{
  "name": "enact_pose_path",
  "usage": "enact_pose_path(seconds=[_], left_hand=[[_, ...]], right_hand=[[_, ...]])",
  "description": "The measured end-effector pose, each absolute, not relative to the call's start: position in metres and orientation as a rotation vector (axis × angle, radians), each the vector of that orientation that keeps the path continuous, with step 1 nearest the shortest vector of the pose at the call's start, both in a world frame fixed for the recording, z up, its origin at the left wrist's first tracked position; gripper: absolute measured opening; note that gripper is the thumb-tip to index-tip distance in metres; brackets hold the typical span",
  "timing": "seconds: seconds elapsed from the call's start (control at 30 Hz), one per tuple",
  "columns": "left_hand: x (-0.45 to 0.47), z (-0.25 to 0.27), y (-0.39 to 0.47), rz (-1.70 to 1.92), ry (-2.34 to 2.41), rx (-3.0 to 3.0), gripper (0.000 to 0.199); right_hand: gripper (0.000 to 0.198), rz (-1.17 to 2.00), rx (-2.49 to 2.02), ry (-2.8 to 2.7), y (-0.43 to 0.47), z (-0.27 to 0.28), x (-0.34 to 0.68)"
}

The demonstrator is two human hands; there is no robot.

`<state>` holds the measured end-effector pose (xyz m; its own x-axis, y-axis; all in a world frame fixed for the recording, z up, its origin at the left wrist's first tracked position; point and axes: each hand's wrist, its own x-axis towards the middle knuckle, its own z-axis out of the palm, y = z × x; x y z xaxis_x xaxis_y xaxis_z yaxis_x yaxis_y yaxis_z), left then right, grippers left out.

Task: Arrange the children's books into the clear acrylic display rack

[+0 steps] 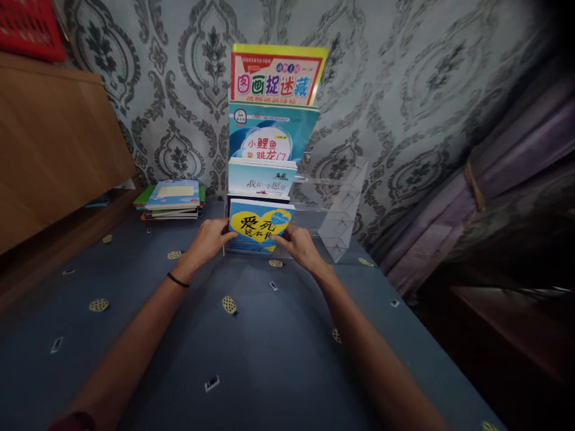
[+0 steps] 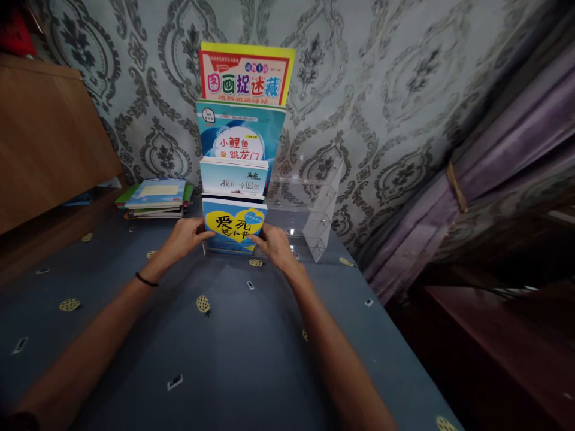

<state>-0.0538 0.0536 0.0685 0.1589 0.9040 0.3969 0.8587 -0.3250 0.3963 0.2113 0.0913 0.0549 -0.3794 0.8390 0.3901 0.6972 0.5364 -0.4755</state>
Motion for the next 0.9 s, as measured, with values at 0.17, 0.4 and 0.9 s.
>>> enact_pose_path(seconds=[0.17, 0.4, 0.9], left_hand=[[-0.048, 0.073, 0.045, 0.839, 1.878, 2.278, 0.013], [-0.035, 0.080, 0.034, 0.676, 2.131, 2.233, 0.018], [-0.030, 0.083, 0.027, 0.409, 2.211, 2.259, 0.026]], right_hand=[[0.023, 0.280, -1.269, -2.224, 0.090, 0.057, 0.210], [0.019, 0.307, -1.280, -2.229, 0.086, 0.059, 0.207], [0.033, -0.045, -1.792, -2.198, 0.067, 0.075, 0.190]])
